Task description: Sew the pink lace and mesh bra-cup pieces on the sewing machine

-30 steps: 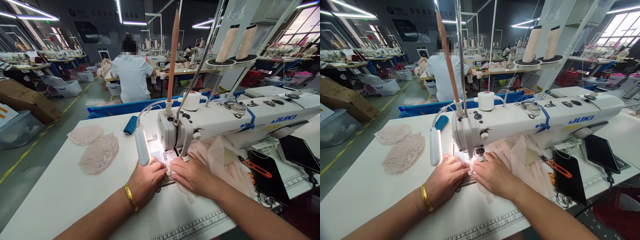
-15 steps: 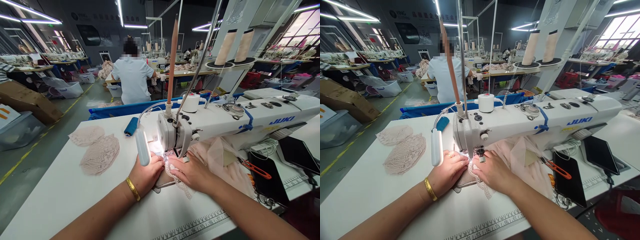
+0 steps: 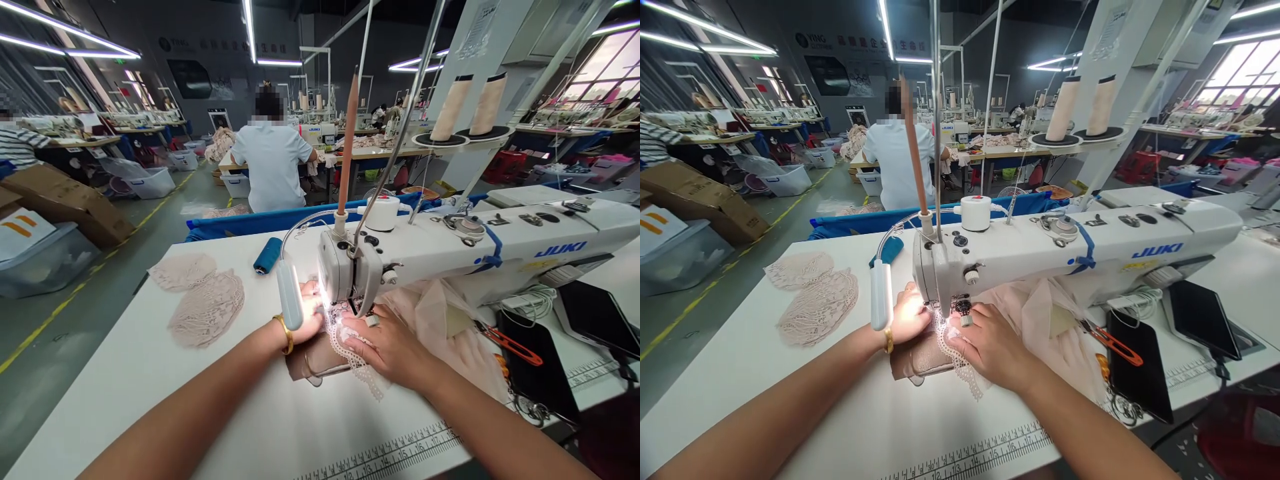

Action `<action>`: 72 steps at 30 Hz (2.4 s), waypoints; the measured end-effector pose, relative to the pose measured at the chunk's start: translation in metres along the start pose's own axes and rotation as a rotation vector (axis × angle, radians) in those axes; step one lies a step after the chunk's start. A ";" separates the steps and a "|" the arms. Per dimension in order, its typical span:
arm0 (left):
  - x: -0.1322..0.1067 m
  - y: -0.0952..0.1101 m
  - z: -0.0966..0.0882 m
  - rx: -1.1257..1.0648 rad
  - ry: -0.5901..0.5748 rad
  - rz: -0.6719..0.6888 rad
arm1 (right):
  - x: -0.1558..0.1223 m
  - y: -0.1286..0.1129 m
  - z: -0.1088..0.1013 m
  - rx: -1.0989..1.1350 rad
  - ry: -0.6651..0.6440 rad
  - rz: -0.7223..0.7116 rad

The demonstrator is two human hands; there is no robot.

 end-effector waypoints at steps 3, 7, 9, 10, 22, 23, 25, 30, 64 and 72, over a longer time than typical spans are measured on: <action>-0.018 0.014 -0.010 0.109 -0.031 0.022 | -0.001 0.000 -0.002 0.011 0.020 -0.012; -0.047 0.043 -0.027 0.432 -0.113 0.054 | -0.002 0.001 -0.002 0.011 0.025 0.008; -0.056 0.062 -0.030 0.449 -0.148 0.125 | -0.002 0.000 0.000 -0.002 0.021 0.014; -0.058 0.070 -0.030 0.419 -0.156 0.169 | -0.002 -0.001 0.001 -0.007 0.016 0.016; -0.063 0.076 -0.008 0.148 -0.355 0.045 | -0.003 -0.021 0.018 0.091 -0.211 -0.105; -0.062 0.077 -0.009 0.174 -0.342 0.060 | -0.003 -0.021 0.018 0.080 -0.216 -0.101; -0.058 0.080 -0.011 0.233 -0.303 0.130 | -0.004 -0.021 0.018 0.054 -0.213 -0.098; -0.055 0.075 -0.014 0.172 -0.318 0.137 | -0.006 -0.018 0.020 -0.010 -0.217 -0.074; -0.057 0.083 -0.015 0.148 -0.144 0.257 | -0.007 -0.013 0.014 -0.078 -0.237 -0.040; -0.059 0.086 -0.016 0.094 -0.092 0.359 | -0.009 -0.016 0.014 -0.035 -0.227 -0.071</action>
Point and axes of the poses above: each hand's wrist, its own x-axis towards the middle knuckle, its own z-axis out of the palm, y = z × x, the point moved 7 cm from there along x, towards the middle knuckle, and after that the axes turned 9 degrees about z, right-handed, at the moved point
